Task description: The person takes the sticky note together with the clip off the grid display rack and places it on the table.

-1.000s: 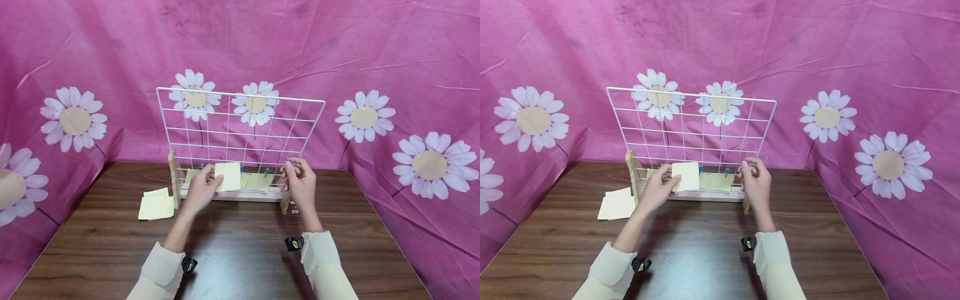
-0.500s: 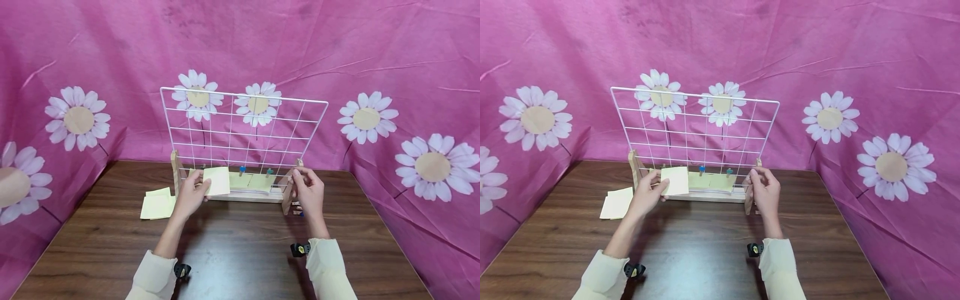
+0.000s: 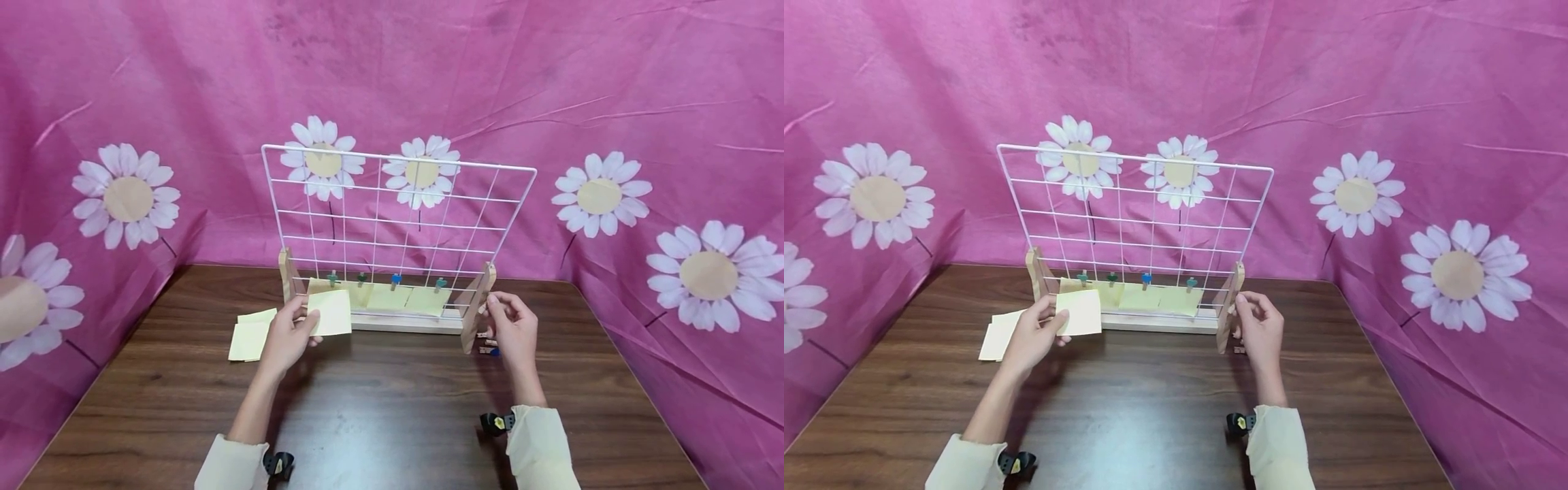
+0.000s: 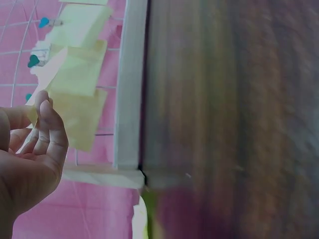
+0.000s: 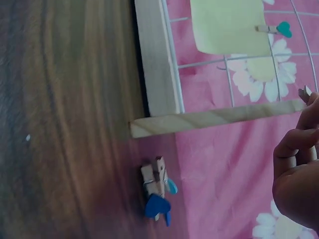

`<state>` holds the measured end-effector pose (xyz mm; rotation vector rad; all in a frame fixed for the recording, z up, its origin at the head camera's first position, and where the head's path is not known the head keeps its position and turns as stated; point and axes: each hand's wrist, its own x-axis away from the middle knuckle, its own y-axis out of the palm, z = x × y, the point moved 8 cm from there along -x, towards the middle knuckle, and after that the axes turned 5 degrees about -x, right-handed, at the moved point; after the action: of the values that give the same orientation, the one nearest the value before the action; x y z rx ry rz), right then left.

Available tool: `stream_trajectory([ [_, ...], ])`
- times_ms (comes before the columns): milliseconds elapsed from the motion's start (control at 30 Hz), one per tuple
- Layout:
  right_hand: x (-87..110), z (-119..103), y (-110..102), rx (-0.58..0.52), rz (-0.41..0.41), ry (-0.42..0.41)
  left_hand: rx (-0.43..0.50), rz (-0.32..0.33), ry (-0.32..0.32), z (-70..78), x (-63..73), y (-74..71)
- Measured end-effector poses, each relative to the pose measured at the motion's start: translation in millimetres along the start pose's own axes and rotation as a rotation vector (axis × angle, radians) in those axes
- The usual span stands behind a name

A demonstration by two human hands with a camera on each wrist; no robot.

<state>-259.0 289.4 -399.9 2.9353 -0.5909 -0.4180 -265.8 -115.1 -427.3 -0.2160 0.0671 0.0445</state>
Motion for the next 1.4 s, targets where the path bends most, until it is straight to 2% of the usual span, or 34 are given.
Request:
stream_trajectory([
  [200, -0.2, 13, -11, 0.026, 0.022, 0.064, -0.02, 0.008, -0.028, -11.0, 2.9, -7.9],
  [400, 0.8, 29, -22, 0.062, 0.004, 0.159, -0.042, 0.02, -0.055, -22.5, 4.8, -12.6],
  [667, 2.8, 43, -36, 0.07, 0.014, 0.289, -0.091, 0.028, -0.055, -27.4, 7.4, -18.7],
  [867, 1.6, 53, -44, 0.123, 0.018, 0.332, -0.195, 0.011, -0.086, -33.7, 7.6, -22.1],
  [1000, 1.3, 60, -45, 0.162, -0.003, 0.34, -0.216, -0.021, -0.112, -38.9, 8.7, -21.1],
  [1200, 2.5, 70, -48, 0.205, -0.039, 0.359, -0.225, -0.054, -0.115, -41.6, 7.6, -19.7],
  [1400, 4.3, 78, -51, 0.221, -0.057, 0.401, -0.289, -0.097, -0.122, -47.0, 6.2, -18.8],
])
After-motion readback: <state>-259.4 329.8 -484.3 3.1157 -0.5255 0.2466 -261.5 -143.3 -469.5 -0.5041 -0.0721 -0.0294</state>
